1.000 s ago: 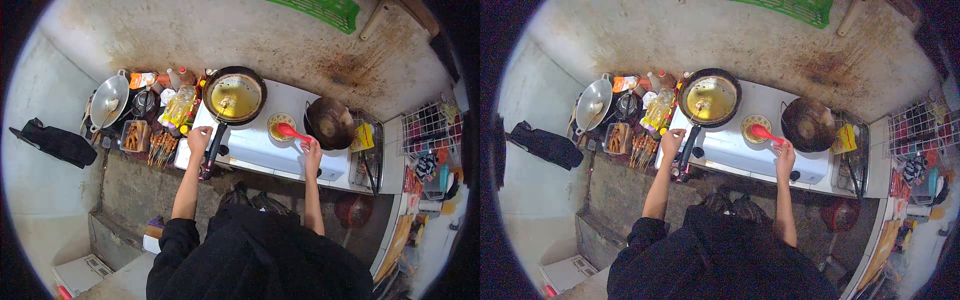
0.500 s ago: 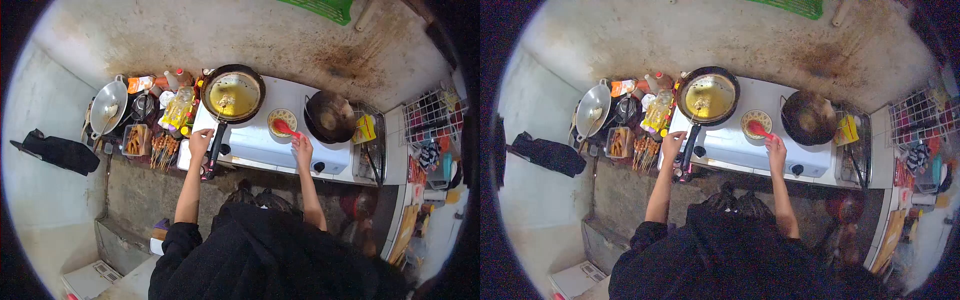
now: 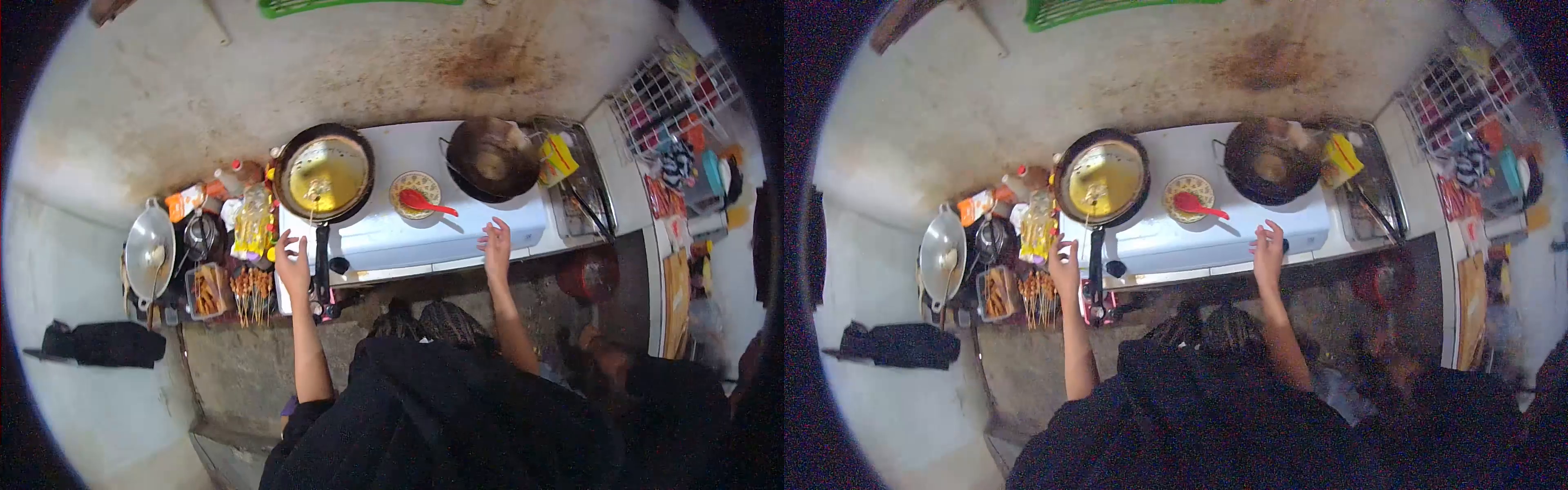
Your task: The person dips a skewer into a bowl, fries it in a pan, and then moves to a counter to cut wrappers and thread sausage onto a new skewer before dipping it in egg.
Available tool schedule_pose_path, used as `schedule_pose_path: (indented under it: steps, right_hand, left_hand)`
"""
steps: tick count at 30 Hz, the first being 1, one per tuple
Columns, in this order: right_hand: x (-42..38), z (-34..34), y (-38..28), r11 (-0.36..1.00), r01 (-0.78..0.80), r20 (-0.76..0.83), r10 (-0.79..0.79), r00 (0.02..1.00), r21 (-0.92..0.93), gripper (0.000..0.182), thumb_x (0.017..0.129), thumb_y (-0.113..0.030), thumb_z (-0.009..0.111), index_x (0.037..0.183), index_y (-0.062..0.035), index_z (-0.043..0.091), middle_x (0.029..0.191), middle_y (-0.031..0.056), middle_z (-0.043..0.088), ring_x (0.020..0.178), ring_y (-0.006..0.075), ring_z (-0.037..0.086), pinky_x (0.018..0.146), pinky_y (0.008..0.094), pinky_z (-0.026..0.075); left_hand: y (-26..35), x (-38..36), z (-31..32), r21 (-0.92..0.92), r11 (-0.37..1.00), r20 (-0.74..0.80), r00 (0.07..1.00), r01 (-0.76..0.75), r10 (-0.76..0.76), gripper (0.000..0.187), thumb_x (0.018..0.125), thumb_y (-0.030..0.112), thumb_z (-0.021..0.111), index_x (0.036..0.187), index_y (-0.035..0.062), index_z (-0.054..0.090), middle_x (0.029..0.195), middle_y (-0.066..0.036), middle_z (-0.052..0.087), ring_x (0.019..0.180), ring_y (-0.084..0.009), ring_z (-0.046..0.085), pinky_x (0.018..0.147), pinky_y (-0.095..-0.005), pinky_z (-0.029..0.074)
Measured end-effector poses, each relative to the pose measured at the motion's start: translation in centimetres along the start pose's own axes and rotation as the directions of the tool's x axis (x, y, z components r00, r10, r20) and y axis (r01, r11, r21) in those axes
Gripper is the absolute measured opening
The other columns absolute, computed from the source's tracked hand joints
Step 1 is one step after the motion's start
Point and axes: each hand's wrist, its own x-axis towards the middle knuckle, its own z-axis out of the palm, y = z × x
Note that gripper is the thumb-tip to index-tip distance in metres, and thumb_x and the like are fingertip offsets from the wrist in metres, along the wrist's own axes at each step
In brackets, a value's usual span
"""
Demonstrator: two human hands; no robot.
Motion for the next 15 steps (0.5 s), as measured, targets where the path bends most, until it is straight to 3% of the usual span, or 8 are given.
schedule_pose_path:
  steps: [3,4,7,10,11,12,14,15]
  right_hand:
    - [-0.1,-5.0,-1.0,0.986,0.160,0.003,-0.160,0.987,-0.040,0.021,0.088,-0.020,0.048,0.103,-0.0058,0.053,0.087,0.0046,0.054,0.075,0.0095,0.052,0.064,0.0243,0.045]
    - [0.4,-6.9,-1.5,0.927,0.302,-0.018,-0.313,0.950,-0.222,0.020,0.087,-0.017,0.049,0.103,-0.0056,0.053,0.085,0.0030,0.055,0.075,0.0103,0.052,0.065,0.0259,0.044]
    - [3.5,-13.5,-2.8,0.843,0.270,-0.161,-0.381,0.911,-0.466,0.023,0.082,-0.013,0.055,0.103,-0.0039,0.052,0.086,0.0077,0.056,0.077,0.0172,0.053,0.069,0.0302,0.043]
    - [9.6,-21.9,-2.3,0.595,0.237,-0.154,-0.530,0.834,-0.768,0.034,0.074,-0.012,0.060,0.105,-0.0009,0.050,0.092,0.0152,0.054,0.089,0.0279,0.051,0.078,0.0367,0.040]
    - [11.7,-24.9,-1.4,0.494,0.209,-0.100,-0.527,0.844,-0.844,0.044,0.070,-0.015,0.063,0.108,0.0008,0.046,0.099,0.0188,0.050,0.097,0.0335,0.047,0.083,0.0390,0.038]
    - [13.2,-27.0,-0.7,0.483,0.210,-0.097,-0.535,0.839,-0.850,0.044,0.070,-0.015,0.063,0.108,0.0008,0.046,0.099,0.0188,0.050,0.097,0.0335,0.047,0.083,0.0390,0.038]
    - [16.5,-30.0,-0.7,0.286,-0.052,-0.185,-0.461,0.868,-0.957,0.057,0.067,-0.017,0.065,0.114,0.0032,0.041,0.108,0.0220,0.048,0.098,0.0382,0.047,0.086,0.0405,0.038]
    - [17.6,-31.4,-1.1,0.260,-0.064,-0.156,-0.349,0.924,-0.963,0.070,0.064,-0.023,0.069,0.119,0.0026,0.035,0.113,0.0237,0.044,0.101,0.0395,0.045,0.088,0.0411,0.039]
  left_hand:
    - [4.1,-1.2,1.3,-0.087,0.994,0.081,0.994,-0.067,0.075,0.033,0.077,0.009,0.060,0.107,0.0007,0.052,0.085,-0.004,0.055,0.065,-0.0108,0.042,0.062,-0.0244,0.038]
    - [5.7,-2.0,2.1,-0.156,0.985,0.113,0.990,-0.068,0.086,0.032,0.077,0.009,0.060,0.107,0.0006,0.052,0.084,-0.003,0.055,0.065,-0.0104,0.042,0.063,-0.0244,0.037]
    - [9.1,-4.1,4.6,-0.176,0.979,0.303,0.941,-0.101,0.151,0.029,0.077,0.008,0.058,0.105,0.0022,0.054,0.080,0.000,0.057,0.065,-0.0094,0.045,0.064,-0.0250,0.037]
    - [11.0,-6.5,8.0,-0.204,0.972,0.441,0.876,-0.115,0.196,0.027,0.076,0.007,0.057,0.103,0.0044,0.056,0.080,0.000,0.057,0.065,-0.0098,0.047,0.063,-0.0245,0.037]
    - [11.5,-7.3,9.0,-0.217,0.973,0.506,0.842,-0.086,0.187,0.025,0.076,0.008,0.057,0.101,0.0045,0.057,0.078,0.000,0.058,0.065,-0.0099,0.047,0.063,-0.0244,0.037]
    - [11.8,-8.1,10.2,-0.252,0.966,0.544,0.817,-0.060,0.193,0.024,0.076,0.008,0.057,0.100,0.0042,0.057,0.076,0.000,0.058,0.065,-0.0096,0.048,0.063,-0.0242,0.037]
    - [13.0,-9.6,11.9,-0.280,0.959,0.603,0.768,-0.051,0.217,0.023,0.076,0.007,0.057,0.099,0.0044,0.058,0.076,-0.001,0.058,0.065,-0.0094,0.048,0.062,-0.0239,0.037]
    - [13.3,-10.3,12.8,-0.295,0.955,0.625,0.750,-0.032,0.218,0.023,0.076,0.006,0.056,0.099,0.0041,0.058,0.076,-0.001,0.058,0.064,-0.0092,0.049,0.061,-0.0236,0.038]
